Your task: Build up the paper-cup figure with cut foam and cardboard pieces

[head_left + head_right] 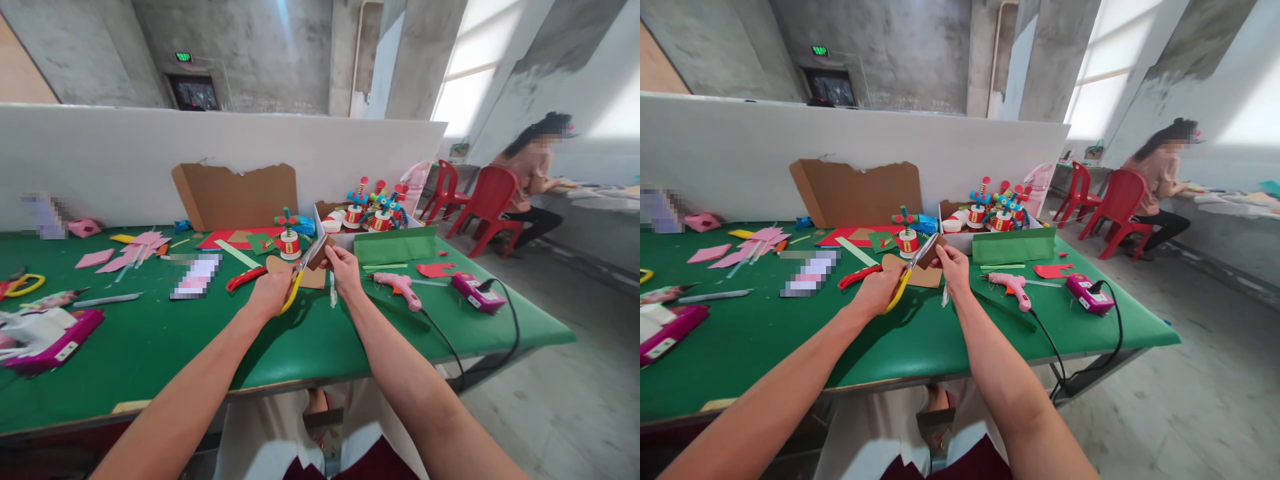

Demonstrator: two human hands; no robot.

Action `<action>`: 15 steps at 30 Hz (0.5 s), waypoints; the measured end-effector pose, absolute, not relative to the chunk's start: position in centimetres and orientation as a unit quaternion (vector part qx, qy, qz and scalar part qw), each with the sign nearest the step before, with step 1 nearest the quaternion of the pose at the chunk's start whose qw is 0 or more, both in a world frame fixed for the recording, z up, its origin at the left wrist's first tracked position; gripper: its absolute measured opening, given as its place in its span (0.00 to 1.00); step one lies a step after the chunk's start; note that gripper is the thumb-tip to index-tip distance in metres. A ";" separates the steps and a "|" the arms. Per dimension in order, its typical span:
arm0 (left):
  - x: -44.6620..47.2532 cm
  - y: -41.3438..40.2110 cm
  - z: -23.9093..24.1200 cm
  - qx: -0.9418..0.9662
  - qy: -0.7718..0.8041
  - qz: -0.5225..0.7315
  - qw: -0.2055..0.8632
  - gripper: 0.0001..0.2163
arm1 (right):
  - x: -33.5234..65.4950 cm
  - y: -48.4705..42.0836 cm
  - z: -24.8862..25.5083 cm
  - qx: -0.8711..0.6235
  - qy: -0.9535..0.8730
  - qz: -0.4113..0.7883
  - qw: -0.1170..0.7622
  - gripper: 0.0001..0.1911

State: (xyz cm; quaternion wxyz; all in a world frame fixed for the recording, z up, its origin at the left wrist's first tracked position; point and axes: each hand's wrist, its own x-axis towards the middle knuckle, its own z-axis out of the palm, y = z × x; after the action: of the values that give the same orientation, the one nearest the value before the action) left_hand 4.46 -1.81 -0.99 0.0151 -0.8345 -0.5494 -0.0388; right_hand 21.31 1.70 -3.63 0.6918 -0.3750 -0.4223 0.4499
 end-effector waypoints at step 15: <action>2.7 0.6 -2.1 -0.743 -0.575 -0.315 -0.133 0.10 | 22.5 1.5 -2.8 -0.360 -0.419 0.488 0.676 0.20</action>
State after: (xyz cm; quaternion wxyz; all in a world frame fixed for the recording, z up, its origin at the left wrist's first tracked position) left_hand 2.68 0.56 -2.13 -0.1330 -0.7432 -0.5751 -0.3150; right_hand 22.55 1.53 -2.82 0.6756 -0.3598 -0.4191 0.4883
